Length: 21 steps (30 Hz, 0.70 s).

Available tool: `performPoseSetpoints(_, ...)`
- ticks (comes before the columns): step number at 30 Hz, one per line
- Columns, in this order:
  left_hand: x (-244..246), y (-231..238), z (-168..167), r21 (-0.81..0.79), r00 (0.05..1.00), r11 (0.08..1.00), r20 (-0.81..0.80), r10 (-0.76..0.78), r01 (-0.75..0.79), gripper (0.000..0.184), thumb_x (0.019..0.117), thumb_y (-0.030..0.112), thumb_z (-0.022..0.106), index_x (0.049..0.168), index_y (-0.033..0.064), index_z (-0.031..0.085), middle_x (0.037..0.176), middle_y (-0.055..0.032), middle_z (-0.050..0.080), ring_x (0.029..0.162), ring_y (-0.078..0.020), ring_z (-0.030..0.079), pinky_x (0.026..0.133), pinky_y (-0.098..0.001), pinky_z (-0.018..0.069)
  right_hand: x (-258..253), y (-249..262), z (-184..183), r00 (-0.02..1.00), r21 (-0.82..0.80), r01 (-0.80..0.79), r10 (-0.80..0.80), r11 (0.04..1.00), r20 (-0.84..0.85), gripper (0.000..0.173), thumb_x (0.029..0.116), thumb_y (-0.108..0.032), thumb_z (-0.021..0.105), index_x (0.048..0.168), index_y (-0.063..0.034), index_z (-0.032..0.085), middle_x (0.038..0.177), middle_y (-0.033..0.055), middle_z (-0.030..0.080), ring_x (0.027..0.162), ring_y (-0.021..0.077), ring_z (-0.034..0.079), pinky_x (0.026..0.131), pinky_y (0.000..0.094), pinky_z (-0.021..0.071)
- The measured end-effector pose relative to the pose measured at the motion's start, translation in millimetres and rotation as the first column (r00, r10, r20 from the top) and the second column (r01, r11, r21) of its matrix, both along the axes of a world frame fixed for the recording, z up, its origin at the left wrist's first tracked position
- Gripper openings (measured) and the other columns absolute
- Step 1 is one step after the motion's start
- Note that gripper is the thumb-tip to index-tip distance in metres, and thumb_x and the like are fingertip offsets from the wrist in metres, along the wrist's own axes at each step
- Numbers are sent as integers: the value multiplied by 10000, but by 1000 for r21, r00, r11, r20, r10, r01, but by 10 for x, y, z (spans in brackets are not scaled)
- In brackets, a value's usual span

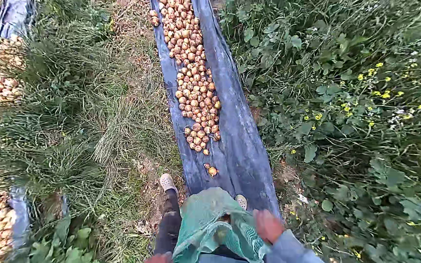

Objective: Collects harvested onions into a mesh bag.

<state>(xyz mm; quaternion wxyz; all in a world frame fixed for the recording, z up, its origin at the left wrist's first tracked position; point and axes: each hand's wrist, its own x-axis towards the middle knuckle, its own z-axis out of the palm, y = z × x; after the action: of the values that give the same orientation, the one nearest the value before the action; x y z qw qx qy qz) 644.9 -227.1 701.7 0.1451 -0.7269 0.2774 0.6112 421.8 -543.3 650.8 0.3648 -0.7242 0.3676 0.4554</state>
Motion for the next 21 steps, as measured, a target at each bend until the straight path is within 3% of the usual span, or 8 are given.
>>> performPoseSetpoints(3, 390, -218, -901, 62, 991, 990, -46, 126, -123, 440, 1097, 291, 432, 1355, -19, 609, 1385, -286, 606, 1336, -460, 549, 1114, -646, 405, 248, 165, -649, 977, -12, -27, 24, 1000, -213, 423, 997, -204, 602, 1344, 40, 599, 1362, 310, 601, 1283, 478, 583, 1032, 654, 476)
performPoseSetpoints(6, 1407, -480, -1716, 41, 986, 985, 5, 168, -168, 473, 1093, 374, 449, 1342, 15, 632, 1378, -247, 622, 1320, -417, 576, 1099, -625, 441, 716, 270, -1049, 951, -125, 134, -163, 983, -264, 431, 1006, -228, 588, 1363, 14, 603, 1369, 303, 606, 1299, 472, 573, 1056, 650, 459)
performPoseSetpoints(8, 2161, -705, -2296, -19, 988, 989, 32, 150, -149, 524, 1072, 436, 464, 1298, 5, 657, 1350, -258, 635, 1291, -426, 597, 1069, -642, 461, 1260, 211, -1277, 936, -207, 158, -213, 966, -279, 477, 1018, -338, 543, 1379, -33, 609, 1349, 280, 631, 1274, 454, 601, 1038, 654, 478)
performPoseSetpoints(11, 2828, -786, -2578, 30, 997, 998, -59, 58, -56, 527, 1084, 409, 456, 1392, 6, 596, 1416, -281, 579, 1335, -446, 553, 1092, -657, 428, 2015, 298, -1195, 907, -110, 53, -94, 993, -411, 578, 1048, -501, 489, 1422, -67, 569, 1370, 251, 624, 1287, 437, 598, 1039, 645, 485)
performPoseSetpoints(13, 3223, -1042, -2670, 78, 995, 996, -91, -34, 41, 497, 1087, 354, 455, 1386, -24, 577, 1408, -299, 577, 1329, -467, 552, 1083, -667, 429, 2507, 109, -1325, 898, -87, -44, 1, 995, -441, 508, 1030, -414, 541, 1394, -65, 596, 1369, 247, 626, 1266, 440, 611, 1001, 661, 500)
performPoseSetpoints(16, 3373, -1286, -2910, 185, 996, 979, -62, -71, 81, 428, 1011, 156, 605, 1378, -65, 579, 1439, -293, 554, 1367, -448, 516, 1117, -637, 394, 2931, -131, -1521, 841, -14, -125, 98, 992, -533, 456, 960, -270, 651, 1309, 22, 631, 1391, 278, 593, 1274, 465, 589, 988, 676, 494)
performPoseSetpoints(18, 3435, -1517, -3227, 267, 988, 952, -77, -135, 151, 415, 1031, 133, 568, 1388, -79, 559, 1476, -296, 520, 1401, -453, 481, 1127, -645, 389, 3088, -383, -1769, 812, 13, -146, 128, 989, -570, 444, 959, -214, 656, 1313, 51, 617, 1408, 284, 579, 1295, 465, 573, 1014, 656, 485)
performPoseSetpoints(21, 3425, -1878, -3743, 269, 992, 955, -51, -112, 122, 460, 1079, 187, 476, 1451, -84, 483, 1485, -315, 498, 1397, -483, 472, 1108, -675, 391, 3070, -781, -2249, 826, -39, -154, 107, 987, -553, 423, 988, -209, 630, 1344, 20, 615, 1402, 271, 590, 1295, 458, 573, 1023, 655, 473)
